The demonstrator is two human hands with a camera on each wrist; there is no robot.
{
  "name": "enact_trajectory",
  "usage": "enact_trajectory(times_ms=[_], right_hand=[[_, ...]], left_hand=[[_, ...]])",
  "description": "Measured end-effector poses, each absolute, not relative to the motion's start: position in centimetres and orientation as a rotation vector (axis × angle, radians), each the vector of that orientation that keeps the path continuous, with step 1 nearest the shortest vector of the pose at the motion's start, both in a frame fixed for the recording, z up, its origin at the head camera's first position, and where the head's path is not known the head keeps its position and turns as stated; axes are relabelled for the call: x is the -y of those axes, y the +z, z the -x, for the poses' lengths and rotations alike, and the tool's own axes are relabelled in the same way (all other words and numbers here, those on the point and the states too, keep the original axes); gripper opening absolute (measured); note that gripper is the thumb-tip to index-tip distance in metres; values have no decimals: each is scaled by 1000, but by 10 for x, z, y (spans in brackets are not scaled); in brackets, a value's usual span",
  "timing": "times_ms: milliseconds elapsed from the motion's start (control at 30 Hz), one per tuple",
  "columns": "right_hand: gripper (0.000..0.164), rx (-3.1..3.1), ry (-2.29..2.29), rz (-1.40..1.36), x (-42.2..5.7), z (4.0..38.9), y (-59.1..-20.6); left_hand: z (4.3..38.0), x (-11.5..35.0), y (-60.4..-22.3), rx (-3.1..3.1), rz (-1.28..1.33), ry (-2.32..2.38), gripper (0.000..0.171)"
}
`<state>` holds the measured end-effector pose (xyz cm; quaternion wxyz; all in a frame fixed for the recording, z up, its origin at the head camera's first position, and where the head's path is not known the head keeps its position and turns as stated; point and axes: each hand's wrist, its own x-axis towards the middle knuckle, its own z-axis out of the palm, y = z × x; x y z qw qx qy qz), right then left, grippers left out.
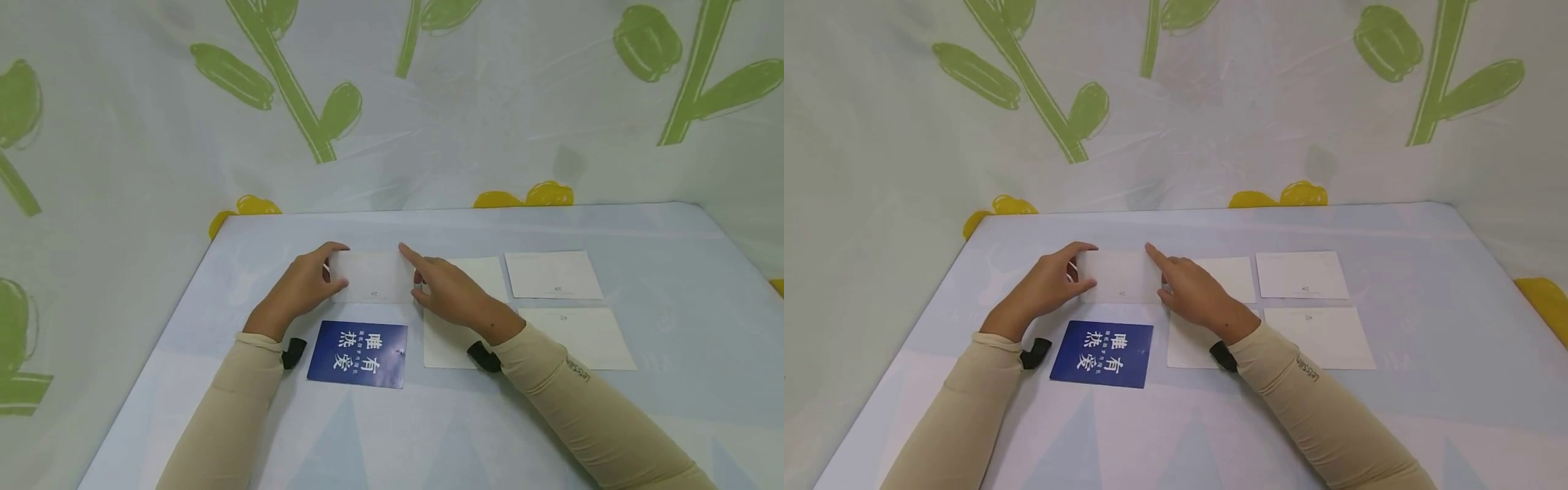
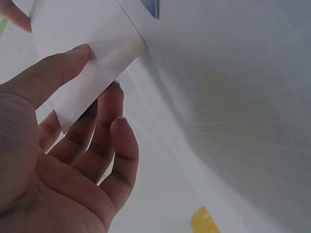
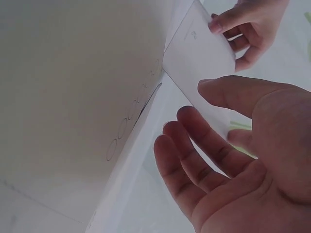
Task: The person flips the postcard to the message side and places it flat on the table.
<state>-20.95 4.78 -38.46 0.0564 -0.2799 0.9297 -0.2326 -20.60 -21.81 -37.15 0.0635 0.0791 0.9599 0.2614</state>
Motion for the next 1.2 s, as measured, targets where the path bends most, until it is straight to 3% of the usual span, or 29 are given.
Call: enact_trajectory(times_ms=[833,1200], right_hand=[[75,-2807,-707,917,-49,208,-387],[42,-2804,-661,948,-51,207,-387]], left_hand=[[205,215,-377,-2897,-221,724,89],[205,214,-379,-2901,-225,741,83]])
